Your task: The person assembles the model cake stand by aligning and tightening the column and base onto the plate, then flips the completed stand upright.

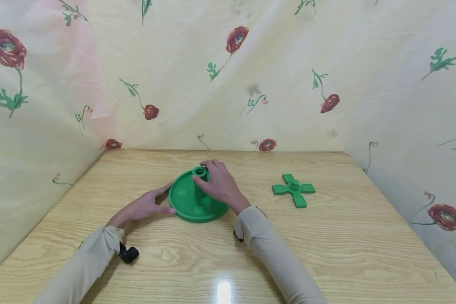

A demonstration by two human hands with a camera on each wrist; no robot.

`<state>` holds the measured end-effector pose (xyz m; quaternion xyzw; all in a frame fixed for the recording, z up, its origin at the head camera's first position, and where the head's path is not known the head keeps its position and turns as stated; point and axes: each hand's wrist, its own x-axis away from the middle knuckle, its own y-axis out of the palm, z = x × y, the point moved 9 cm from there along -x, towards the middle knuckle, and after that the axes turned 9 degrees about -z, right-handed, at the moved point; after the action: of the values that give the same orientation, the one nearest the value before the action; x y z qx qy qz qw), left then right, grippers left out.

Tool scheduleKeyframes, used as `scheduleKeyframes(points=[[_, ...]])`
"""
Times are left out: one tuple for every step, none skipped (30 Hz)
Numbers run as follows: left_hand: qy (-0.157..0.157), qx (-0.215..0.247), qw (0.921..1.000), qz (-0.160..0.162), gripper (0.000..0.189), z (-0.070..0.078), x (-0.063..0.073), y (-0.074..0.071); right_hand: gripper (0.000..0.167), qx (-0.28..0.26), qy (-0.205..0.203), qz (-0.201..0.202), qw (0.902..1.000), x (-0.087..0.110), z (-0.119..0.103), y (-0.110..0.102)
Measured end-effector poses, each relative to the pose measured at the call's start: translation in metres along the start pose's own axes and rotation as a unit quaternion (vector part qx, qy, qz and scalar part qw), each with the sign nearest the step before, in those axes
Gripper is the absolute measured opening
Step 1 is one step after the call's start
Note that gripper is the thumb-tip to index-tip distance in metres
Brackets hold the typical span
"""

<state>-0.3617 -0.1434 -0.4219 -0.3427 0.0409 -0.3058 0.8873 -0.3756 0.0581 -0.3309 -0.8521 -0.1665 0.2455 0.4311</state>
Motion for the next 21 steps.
scheduleKeyframes(points=[[0.0,0.001,1.0,0.001,0.104,0.0,-0.0001,-0.0001,0.05,-0.001,-0.001,-0.001,1.0,0.0,-0.0004,0.0001],[0.001,0.001,1.0,0.001,0.104,0.0,-0.0002,-0.0001,0.05,-0.001,-0.002,-0.002,1.0,-0.0001,-0.0006,0.0003],[0.001,0.001,1.0,0.002,0.104,0.0,-0.0002,-0.0002,0.049,-0.002,-0.002,-0.002,1.0,-0.0001,-0.0005,0.0003],[0.0,0.001,1.0,0.002,0.104,0.0,-0.0002,-0.0002,0.049,-0.003,-0.002,-0.001,1.0,0.0,-0.0007,0.0001],[0.0,0.002,1.0,0.001,0.104,0.0,-0.0002,-0.0001,0.049,-0.004,-0.001,0.0,1.0,0.0001,-0.0004,0.0001],[-0.001,0.003,1.0,0.001,0.105,-0.0001,-0.0002,0.0,0.05,-0.004,0.0,0.001,1.0,0.0002,-0.0003,-0.0001],[-0.002,0.003,1.0,0.001,0.105,-0.0001,-0.0001,-0.0001,0.05,-0.004,0.001,0.002,1.0,0.0002,-0.0001,-0.0003],[-0.003,0.004,1.0,0.0,0.105,-0.0001,0.0002,-0.0001,0.05,-0.004,0.002,0.002,1.0,0.0003,0.0,-0.0005],[-0.004,0.004,1.0,0.0,0.104,0.0,0.0004,0.0,0.051,-0.004,0.002,0.002,1.0,0.0005,-0.0001,-0.0006],[-0.005,0.005,1.0,-0.001,0.104,0.0001,0.0006,0.0001,0.051,-0.003,0.002,0.002,1.0,0.0004,-0.0001,-0.0005],[-0.006,0.005,1.0,-0.001,0.104,0.0003,0.0008,0.0001,0.05,-0.004,0.002,0.002,1.0,0.0004,-0.0001,-0.0004],[-0.006,0.004,1.0,-0.001,0.104,0.0005,0.001,0.0,0.049,-0.005,0.0,0.001,1.0,0.0003,-0.0002,-0.0004],[-0.006,0.004,1.0,0.0,0.104,0.0008,0.0011,-0.0001,0.049,-0.006,-0.001,0.0,1.0,0.0003,-0.0004,-0.0003],[-0.005,0.004,1.0,0.0,0.104,0.001,0.0011,-0.0001,0.048,-0.008,-0.003,0.0,1.0,0.0003,-0.0003,-0.0002],[-0.004,0.003,1.0,0.0,0.104,0.0012,0.0011,-0.0002,0.047,-0.009,-0.004,0.0,1.0,0.0004,-0.0004,-0.0002],[-0.004,0.002,1.0,-0.001,0.104,0.0013,0.0012,-0.0002,0.047,-0.01,-0.003,0.001,0.9999,0.0005,-0.0001,-0.0003],[-0.004,0.002,1.0,0.0,0.104,0.0014,0.0011,-0.0003,0.046,-0.013,-0.003,0.001,0.9999,0.0006,-0.0001,-0.0005],[-0.003,0.001,1.0,0.0,0.104,0.0014,0.0011,-0.0003,0.046,-0.014,-0.001,0.002,0.9999,0.0006,0.0001,-0.0008],[-0.003,0.001,1.0,-0.001,0.104,0.0016,0.0011,-0.0002,0.047,-0.014,0.001,0.003,0.9999,0.0007,0.0005,-0.001],[-0.002,0.001,1.0,-0.001,0.104,0.0017,0.0011,-0.0002,0.047,-0.014,0.004,0.003,0.9999,0.0006,0.001,-0.0011],[-0.001,0.001,1.0,-0.001,0.104,0.002,0.0011,-0.0001,0.048,-0.015,0.006,0.004,0.9999,0.0008,0.0011,-0.0014]])
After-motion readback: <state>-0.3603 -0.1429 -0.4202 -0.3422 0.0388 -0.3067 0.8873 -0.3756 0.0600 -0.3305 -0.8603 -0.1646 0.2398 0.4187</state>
